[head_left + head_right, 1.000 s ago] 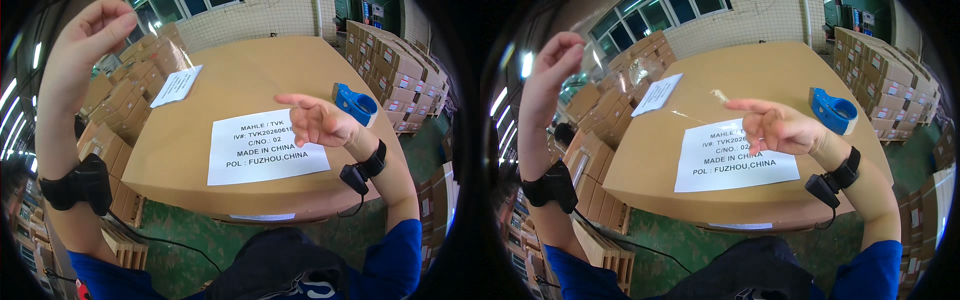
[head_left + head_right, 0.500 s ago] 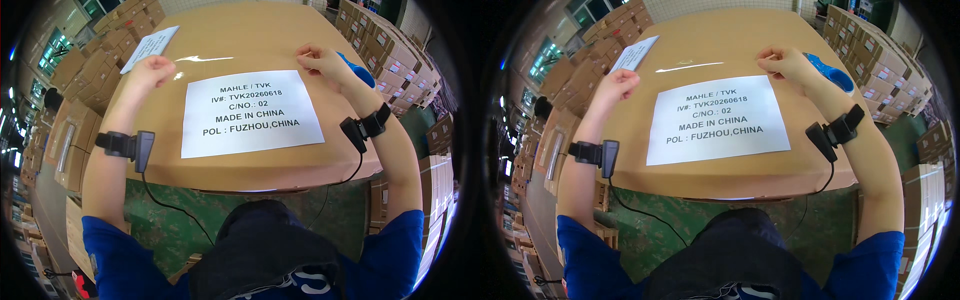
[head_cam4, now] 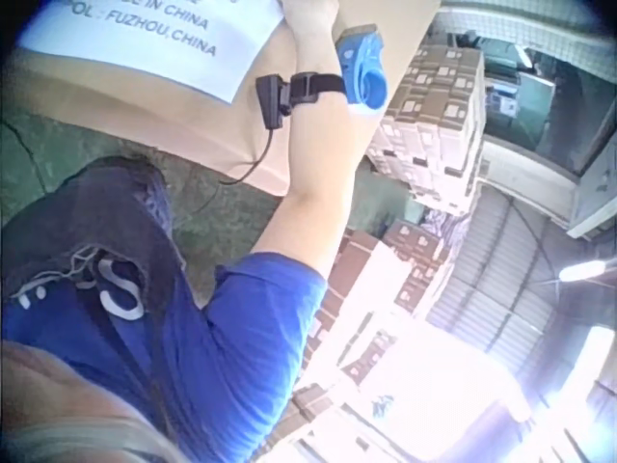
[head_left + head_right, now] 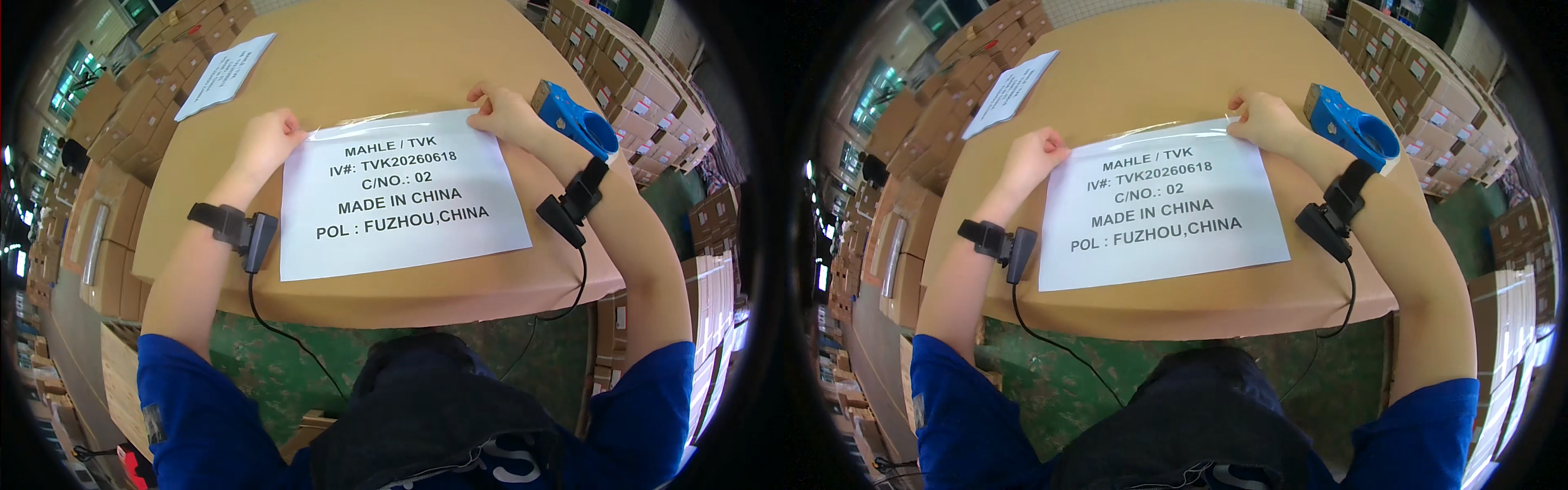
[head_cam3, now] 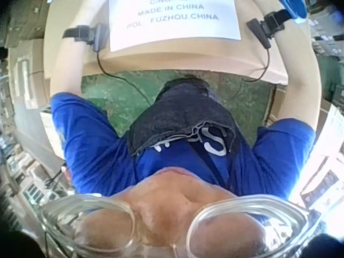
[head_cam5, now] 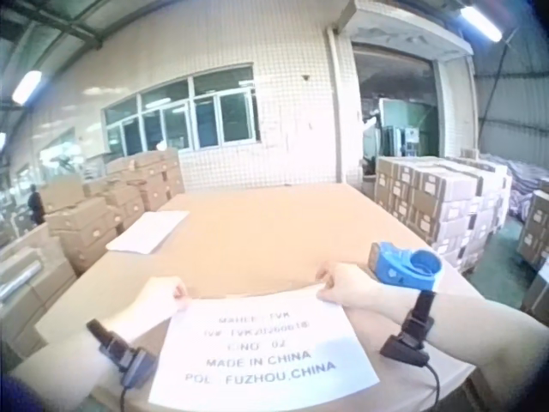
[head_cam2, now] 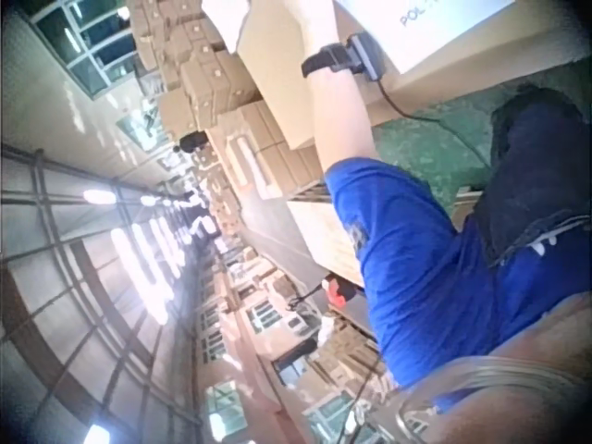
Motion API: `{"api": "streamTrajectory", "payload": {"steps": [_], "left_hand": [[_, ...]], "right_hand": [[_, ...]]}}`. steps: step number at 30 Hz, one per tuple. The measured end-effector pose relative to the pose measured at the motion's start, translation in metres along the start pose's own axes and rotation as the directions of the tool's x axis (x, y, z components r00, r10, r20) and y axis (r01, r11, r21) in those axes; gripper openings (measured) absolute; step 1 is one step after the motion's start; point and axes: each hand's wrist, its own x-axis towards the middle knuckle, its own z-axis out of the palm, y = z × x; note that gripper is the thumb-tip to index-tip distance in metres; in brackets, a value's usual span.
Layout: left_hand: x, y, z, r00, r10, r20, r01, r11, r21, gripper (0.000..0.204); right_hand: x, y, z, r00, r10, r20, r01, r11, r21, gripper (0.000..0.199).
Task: Applying and taping shipping labels onto cardboard boxes in a warehouse.
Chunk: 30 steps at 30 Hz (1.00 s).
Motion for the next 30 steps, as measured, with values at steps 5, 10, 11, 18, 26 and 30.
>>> {"api": "streamTrajectory", "payload": {"steps": [5, 10, 11, 18, 26, 30], "left_hand": [[-0.05, -0.008, -0.043, 0.965, -0.139, -0.224, 0.043, 0.921, -0.387, 0.023], [-0.166, -0.013, -0.081, 0.871, -0.282, -0.403, -0.037, 0.779, -0.626, 0.023], [-0.191, -0.011, -0.086, 0.825, -0.366, -0.43, -0.036, 0.726, -0.687, 0.022], [-0.314, 0.02, -0.075, 0.365, -0.782, -0.505, -0.239, 0.446, -0.863, 0.018], [-0.375, 0.183, -0.01, -0.289, -0.559, -0.777, -0.129, 0.827, -0.547, 0.015], [-0.371, 0.301, 0.022, -0.461, -0.431, -0.776, 0.136, 0.829, -0.542, 0.016]], "right_hand": [[0.002, -0.04, -0.035, 0.99, -0.074, -0.121, 0.095, 0.979, 0.18, 0.022], [-0.003, -0.122, -0.048, 0.915, -0.404, -0.01, 0.386, 0.866, 0.319, 0.01], [-0.006, -0.141, -0.047, 0.895, -0.447, 0.009, 0.42, 0.848, 0.324, 0.01], [-0.033, -0.234, -0.027, 0.475, -0.88, -0.014, 0.742, 0.392, 0.544, 0.012], [-0.039, -0.257, -0.019, 0.151, -0.988, -0.01, 0.573, 0.079, 0.816, 0.009], [-0.051, -0.271, -0.011, 0.014, -0.999, -0.037, 0.369, -0.03, 0.929, 0.013]]}}
